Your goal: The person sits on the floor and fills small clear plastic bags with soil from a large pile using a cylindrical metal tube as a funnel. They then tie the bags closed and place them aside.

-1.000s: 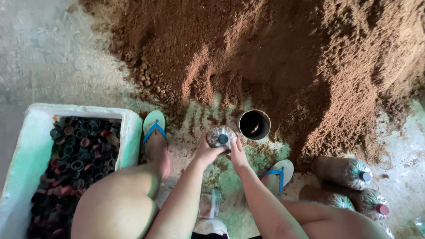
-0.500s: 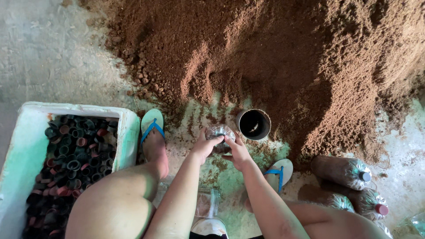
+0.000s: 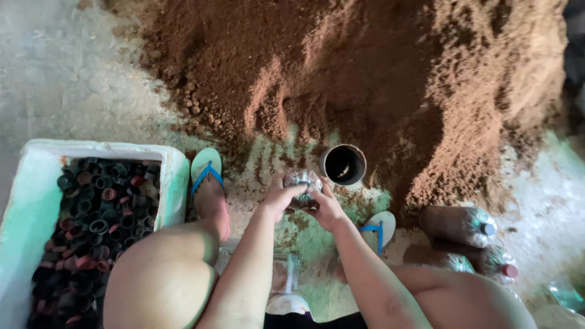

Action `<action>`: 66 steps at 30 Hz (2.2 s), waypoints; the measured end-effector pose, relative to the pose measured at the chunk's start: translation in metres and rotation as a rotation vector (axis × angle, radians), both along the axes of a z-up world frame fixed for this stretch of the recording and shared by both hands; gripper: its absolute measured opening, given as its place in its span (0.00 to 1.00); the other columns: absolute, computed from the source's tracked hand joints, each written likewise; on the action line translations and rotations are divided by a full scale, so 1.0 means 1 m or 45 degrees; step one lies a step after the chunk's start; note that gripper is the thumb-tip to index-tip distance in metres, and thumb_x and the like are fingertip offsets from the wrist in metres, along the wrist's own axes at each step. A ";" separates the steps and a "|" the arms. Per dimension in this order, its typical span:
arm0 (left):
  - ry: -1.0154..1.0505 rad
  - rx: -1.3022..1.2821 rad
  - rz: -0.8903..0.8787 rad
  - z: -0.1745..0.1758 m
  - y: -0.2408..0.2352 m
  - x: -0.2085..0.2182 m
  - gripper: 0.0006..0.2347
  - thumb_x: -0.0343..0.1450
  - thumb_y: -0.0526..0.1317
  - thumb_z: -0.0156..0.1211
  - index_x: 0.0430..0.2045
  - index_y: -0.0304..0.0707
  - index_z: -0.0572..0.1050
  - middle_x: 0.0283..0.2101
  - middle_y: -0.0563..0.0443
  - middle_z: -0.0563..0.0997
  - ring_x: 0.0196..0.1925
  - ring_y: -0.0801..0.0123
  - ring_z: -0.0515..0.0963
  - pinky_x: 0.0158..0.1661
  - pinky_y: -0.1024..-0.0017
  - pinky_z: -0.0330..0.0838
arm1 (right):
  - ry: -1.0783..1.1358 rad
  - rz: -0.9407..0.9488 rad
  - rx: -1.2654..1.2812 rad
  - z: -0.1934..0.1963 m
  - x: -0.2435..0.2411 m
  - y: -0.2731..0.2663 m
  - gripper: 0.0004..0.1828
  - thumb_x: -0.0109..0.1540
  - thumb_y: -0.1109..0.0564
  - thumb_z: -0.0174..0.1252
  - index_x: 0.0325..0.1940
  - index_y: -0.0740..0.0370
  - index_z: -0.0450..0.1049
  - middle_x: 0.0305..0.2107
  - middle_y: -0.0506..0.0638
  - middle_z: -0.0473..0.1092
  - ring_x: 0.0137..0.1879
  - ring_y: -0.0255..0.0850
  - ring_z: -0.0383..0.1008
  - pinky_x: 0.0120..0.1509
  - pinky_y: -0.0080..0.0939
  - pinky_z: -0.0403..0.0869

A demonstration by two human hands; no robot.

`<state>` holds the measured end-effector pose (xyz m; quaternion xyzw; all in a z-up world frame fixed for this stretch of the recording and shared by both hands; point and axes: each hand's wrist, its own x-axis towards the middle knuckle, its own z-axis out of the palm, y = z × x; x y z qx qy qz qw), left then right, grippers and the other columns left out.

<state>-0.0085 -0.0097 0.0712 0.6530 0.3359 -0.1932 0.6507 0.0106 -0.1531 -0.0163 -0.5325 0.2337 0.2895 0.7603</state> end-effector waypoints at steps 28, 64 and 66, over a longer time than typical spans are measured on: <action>-0.078 -0.844 -0.465 -0.019 -0.123 -0.001 0.39 0.60 0.15 0.57 0.67 0.48 0.63 0.59 0.42 0.75 0.62 0.57 0.78 0.55 0.59 0.81 | -0.484 1.165 -0.860 0.099 0.091 -0.231 0.45 0.43 0.70 0.62 0.66 0.54 0.73 0.44 0.51 0.80 0.46 0.43 0.77 0.48 0.43 0.77; 0.159 -0.148 -0.984 -0.046 -0.271 0.015 0.42 0.56 0.34 0.68 0.72 0.55 0.60 0.61 0.41 0.76 0.62 0.54 0.75 0.47 0.61 0.77 | 0.169 -0.842 -0.064 -0.018 -0.125 -0.232 0.51 0.68 0.52 0.61 0.82 0.42 0.31 0.70 0.71 0.55 0.69 0.65 0.67 0.67 0.69 0.71; 0.182 -0.188 -1.088 -0.048 -0.278 0.021 0.44 0.57 0.33 0.70 0.73 0.59 0.59 0.60 0.36 0.76 0.57 0.53 0.78 0.44 0.68 0.80 | 0.153 -0.970 -0.117 0.010 -0.122 -0.231 0.52 0.69 0.53 0.57 0.82 0.42 0.24 0.70 0.69 0.54 0.71 0.63 0.64 0.70 0.72 0.63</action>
